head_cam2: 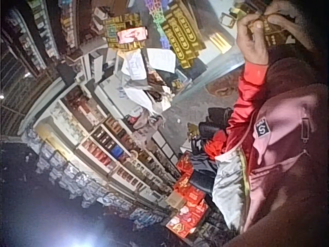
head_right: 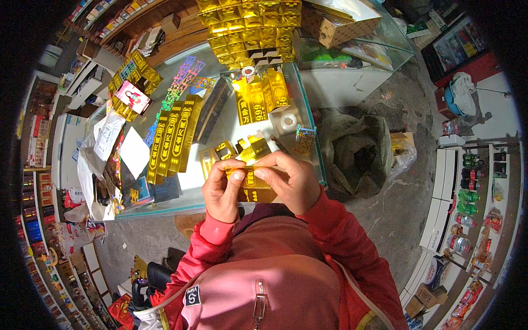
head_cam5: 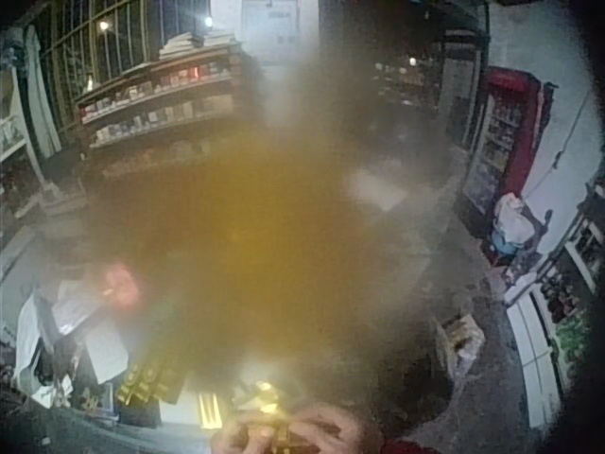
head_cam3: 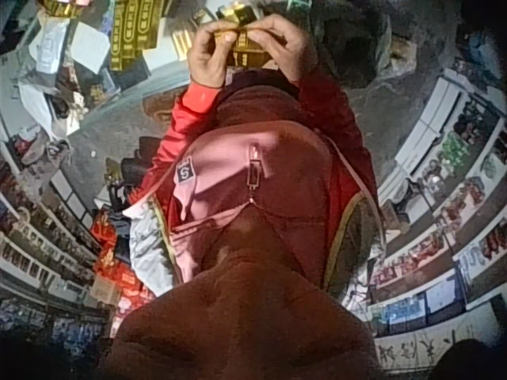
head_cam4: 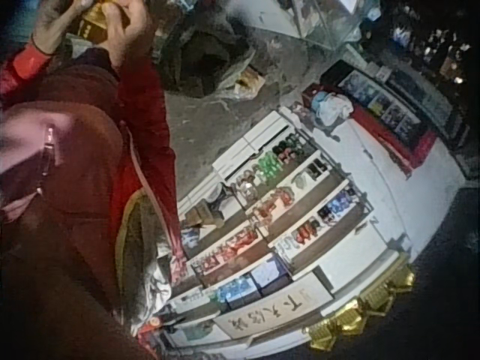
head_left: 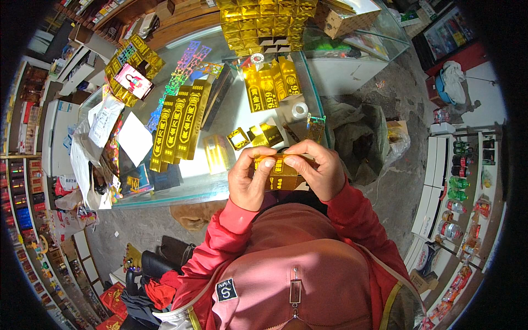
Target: The person assembles flat gold-colored paper sheets into small rectangular bars by folding and taping them. They use scissors to trim edges and clear tape to secure the folds, then place the finished bars on the glass counter.
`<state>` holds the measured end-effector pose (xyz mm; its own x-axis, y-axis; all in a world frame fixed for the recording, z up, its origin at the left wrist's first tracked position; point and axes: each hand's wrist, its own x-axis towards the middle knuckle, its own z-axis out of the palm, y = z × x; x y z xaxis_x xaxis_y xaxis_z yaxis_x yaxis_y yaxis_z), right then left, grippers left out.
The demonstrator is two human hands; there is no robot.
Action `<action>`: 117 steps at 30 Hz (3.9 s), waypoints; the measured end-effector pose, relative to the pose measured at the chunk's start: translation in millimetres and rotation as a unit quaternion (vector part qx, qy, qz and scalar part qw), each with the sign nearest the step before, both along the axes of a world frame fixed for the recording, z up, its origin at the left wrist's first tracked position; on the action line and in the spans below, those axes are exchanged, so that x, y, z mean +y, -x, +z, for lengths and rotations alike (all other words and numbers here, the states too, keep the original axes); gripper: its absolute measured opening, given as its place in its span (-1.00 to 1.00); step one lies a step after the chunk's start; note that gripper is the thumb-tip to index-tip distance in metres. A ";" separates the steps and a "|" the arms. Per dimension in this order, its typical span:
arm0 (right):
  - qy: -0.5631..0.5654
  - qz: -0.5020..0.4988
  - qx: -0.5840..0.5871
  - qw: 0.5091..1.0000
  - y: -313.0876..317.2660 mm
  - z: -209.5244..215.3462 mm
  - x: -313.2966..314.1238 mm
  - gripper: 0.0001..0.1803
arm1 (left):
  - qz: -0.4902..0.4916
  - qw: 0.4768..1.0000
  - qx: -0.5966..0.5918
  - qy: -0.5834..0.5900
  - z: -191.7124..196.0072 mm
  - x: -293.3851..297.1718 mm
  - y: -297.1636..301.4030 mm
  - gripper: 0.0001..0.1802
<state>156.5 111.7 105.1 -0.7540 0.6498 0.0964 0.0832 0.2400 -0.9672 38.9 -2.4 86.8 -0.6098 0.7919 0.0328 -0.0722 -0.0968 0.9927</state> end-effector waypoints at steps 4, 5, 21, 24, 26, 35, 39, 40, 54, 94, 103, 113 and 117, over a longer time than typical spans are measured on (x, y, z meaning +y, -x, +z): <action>-0.009 -0.005 0.006 1.000 -0.2 0.8 -0.4 -0.90 | 0.014 1.000 0.021 0.017 0.8 1.3 -0.8 -0.86; -0.020 -0.007 0.007 1.000 -0.2 1.0 -0.3 -0.90 | 0.018 0.999 0.025 0.022 1.1 1.5 -0.9 -0.87; -0.001 0.005 -0.001 1.000 2.8 -5.9 -0.1 -0.92 | 0.029 0.994 0.095 0.053 -2.7 2.3 0.2 -0.87; -0.003 0.013 -0.011 1.000 3.1 -6.7 0.8 -0.91 | 0.030 0.994 0.093 0.053 -5.5 2.5 -1.2 -0.86; 0.036 0.023 -0.016 0.999 4.5 -8.1 2.2 -0.90 | 0.027 0.994 0.094 0.045 -7.7 3.3 -1.5 -0.84; 0.172 0.046 0.038 0.983 6.4 -27.0 5.4 -0.91 | 0.066 0.972 0.217 0.062 -8.9 5.2 -5.1 -0.82; 0.409 -0.037 0.123 0.903 8.1 -45.1 -17.7 -0.79 | 0.159 0.979 0.122 0.034 -8.8 10.2 -2.8 -0.78; 0.444 0.064 0.177 0.876 5.3 -48.2 -21.6 -0.75 | 0.171 0.978 0.117 0.029 -9.9 12.4 0.0 -0.78; 0.166 -0.034 0.027 0.985 12.4 -46.7 -57.9 -0.73 | 0.218 0.972 0.081 -0.035 -32.7 20.9 0.4 -0.77; 0.286 -0.014 0.068 0.956 9.9 -54.6 -34.9 -0.75 | 0.150 0.978 0.119 0.088 -41.1 8.4 -4.4 -0.75; 0.312 0.016 0.102 0.944 10.3 -60.8 -38.7 -0.73 | 0.100 0.981 0.133 0.105 -41.3 -5.1 -4.4 -0.75; 0.307 -0.013 0.077 0.949 14.3 -71.8 -48.0 -0.73 | 0.136 0.978 0.114 0.112 -55.8 -16.9 -7.5 -0.74; 0.280 -0.018 0.026 0.959 10.2 -65.4 -48.0 -0.81 | 0.162 0.972 0.130 0.113 -58.7 -21.7 -0.8 -0.75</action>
<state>146.3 63.8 39.7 -0.7332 0.6365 -0.2393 0.0302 -0.3211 -0.9466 39.7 -24.2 28.2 -0.8228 0.5643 0.0667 0.1810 0.1489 0.9721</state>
